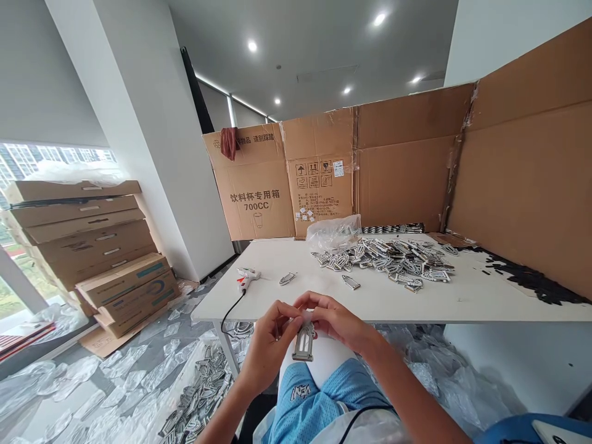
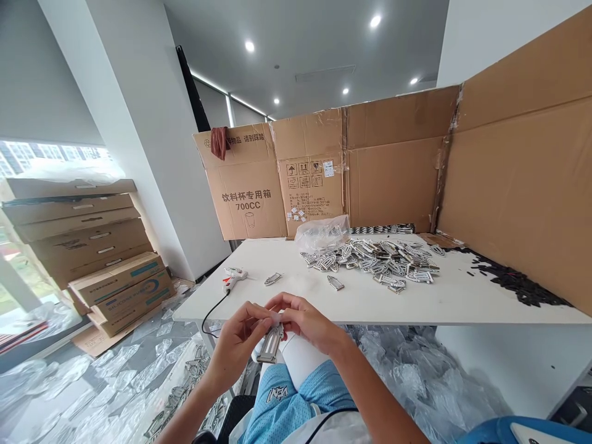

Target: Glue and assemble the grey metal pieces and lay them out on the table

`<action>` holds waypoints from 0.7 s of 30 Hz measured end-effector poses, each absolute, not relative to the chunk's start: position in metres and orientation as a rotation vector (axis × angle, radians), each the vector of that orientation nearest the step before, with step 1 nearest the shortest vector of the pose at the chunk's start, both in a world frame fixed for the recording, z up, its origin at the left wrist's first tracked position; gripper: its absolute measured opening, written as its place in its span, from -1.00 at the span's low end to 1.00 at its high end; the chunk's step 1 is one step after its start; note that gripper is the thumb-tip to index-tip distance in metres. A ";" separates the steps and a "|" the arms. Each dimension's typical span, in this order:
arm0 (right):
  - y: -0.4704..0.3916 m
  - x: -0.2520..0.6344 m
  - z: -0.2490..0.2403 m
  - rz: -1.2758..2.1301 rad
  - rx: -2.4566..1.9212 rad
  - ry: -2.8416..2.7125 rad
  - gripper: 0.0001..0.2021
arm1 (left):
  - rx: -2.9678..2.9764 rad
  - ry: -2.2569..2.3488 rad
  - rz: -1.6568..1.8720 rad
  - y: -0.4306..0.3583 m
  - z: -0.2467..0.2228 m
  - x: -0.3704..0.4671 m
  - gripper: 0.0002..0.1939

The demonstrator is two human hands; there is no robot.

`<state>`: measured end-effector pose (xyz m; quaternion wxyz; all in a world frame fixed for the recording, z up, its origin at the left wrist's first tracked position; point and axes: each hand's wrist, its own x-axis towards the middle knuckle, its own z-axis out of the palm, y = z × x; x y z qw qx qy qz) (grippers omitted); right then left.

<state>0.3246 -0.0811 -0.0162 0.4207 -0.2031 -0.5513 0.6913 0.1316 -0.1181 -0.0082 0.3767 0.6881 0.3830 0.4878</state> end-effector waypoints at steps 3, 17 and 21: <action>-0.083 0.324 -0.014 1.758 -0.475 -1.388 -0.76 | 1.797 0.955 1.223 -0.119 -0.007 0.132 -0.75; -0.079 0.320 -0.023 1.654 -0.595 -1.413 -0.69 | 1.839 1.032 1.325 -0.114 -0.003 0.127 -0.77; -0.077 0.315 -0.029 1.658 -0.598 -1.395 -0.52 | 1.793 1.155 1.339 -0.110 -0.006 0.126 -0.77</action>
